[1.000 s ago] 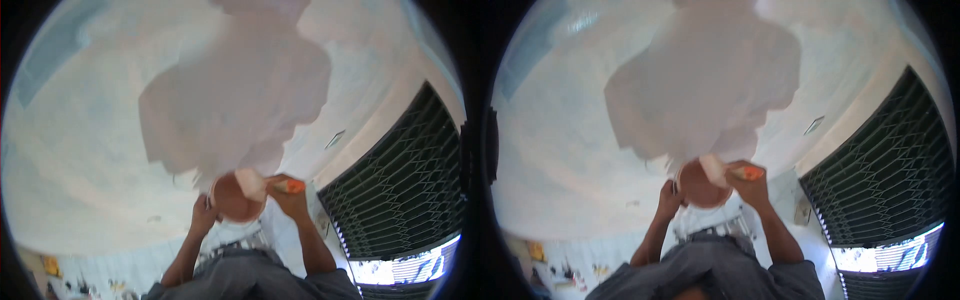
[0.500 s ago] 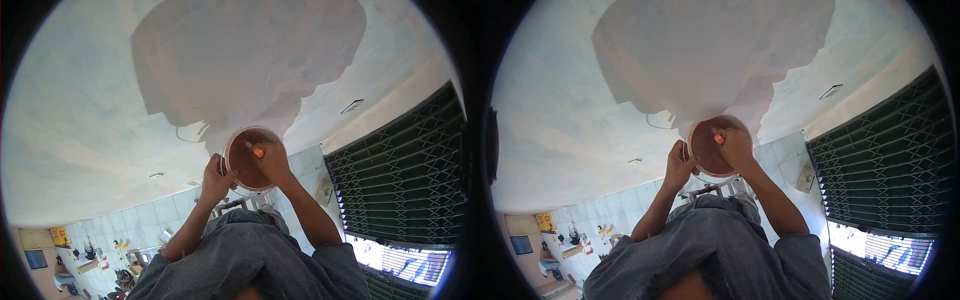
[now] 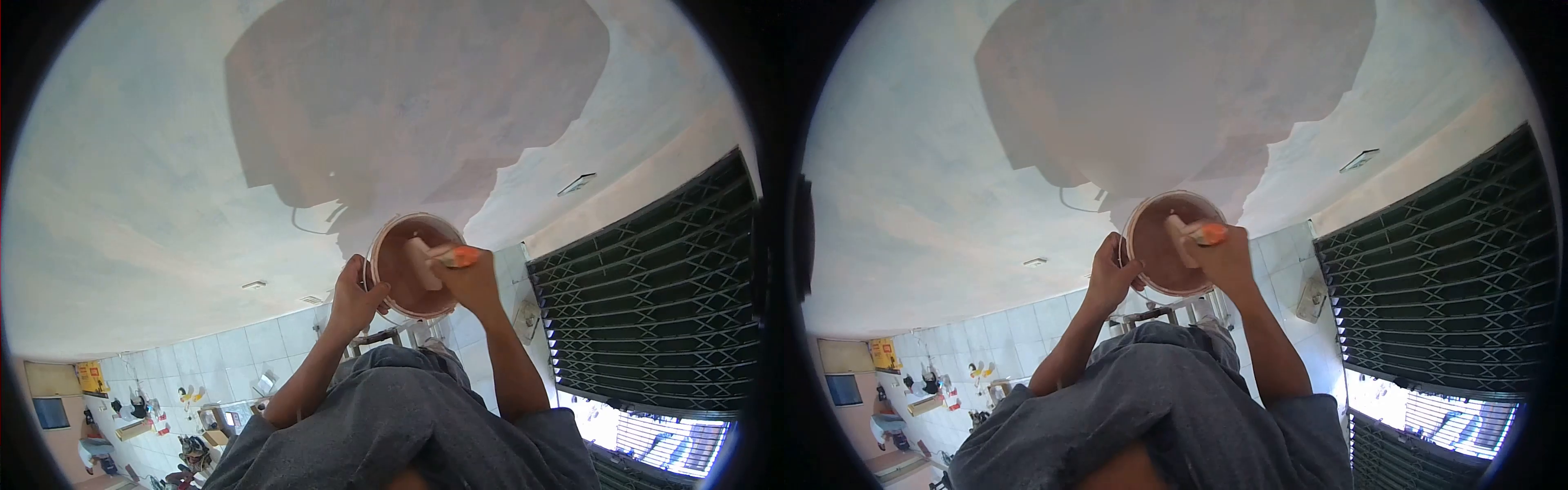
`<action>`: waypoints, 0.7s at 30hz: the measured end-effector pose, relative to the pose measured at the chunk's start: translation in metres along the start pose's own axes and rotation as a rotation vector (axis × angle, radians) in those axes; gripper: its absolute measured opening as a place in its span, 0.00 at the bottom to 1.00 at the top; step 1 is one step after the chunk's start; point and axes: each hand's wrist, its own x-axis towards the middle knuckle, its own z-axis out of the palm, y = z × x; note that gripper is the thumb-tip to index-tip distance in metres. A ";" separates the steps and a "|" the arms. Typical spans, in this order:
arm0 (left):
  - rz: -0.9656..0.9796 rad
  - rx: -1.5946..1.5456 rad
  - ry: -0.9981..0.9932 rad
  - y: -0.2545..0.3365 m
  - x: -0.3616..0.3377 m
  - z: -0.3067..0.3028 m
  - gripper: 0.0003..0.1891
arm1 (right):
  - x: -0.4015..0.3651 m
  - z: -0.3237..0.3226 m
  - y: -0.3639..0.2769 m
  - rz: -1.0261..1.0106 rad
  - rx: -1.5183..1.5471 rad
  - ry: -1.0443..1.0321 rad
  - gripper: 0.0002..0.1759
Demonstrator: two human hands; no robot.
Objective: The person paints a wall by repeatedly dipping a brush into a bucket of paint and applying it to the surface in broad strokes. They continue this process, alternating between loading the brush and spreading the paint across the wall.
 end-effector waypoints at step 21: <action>0.035 0.002 -0.059 -0.018 0.036 -0.001 0.08 | -0.021 -0.030 0.074 0.192 1.106 0.336 0.09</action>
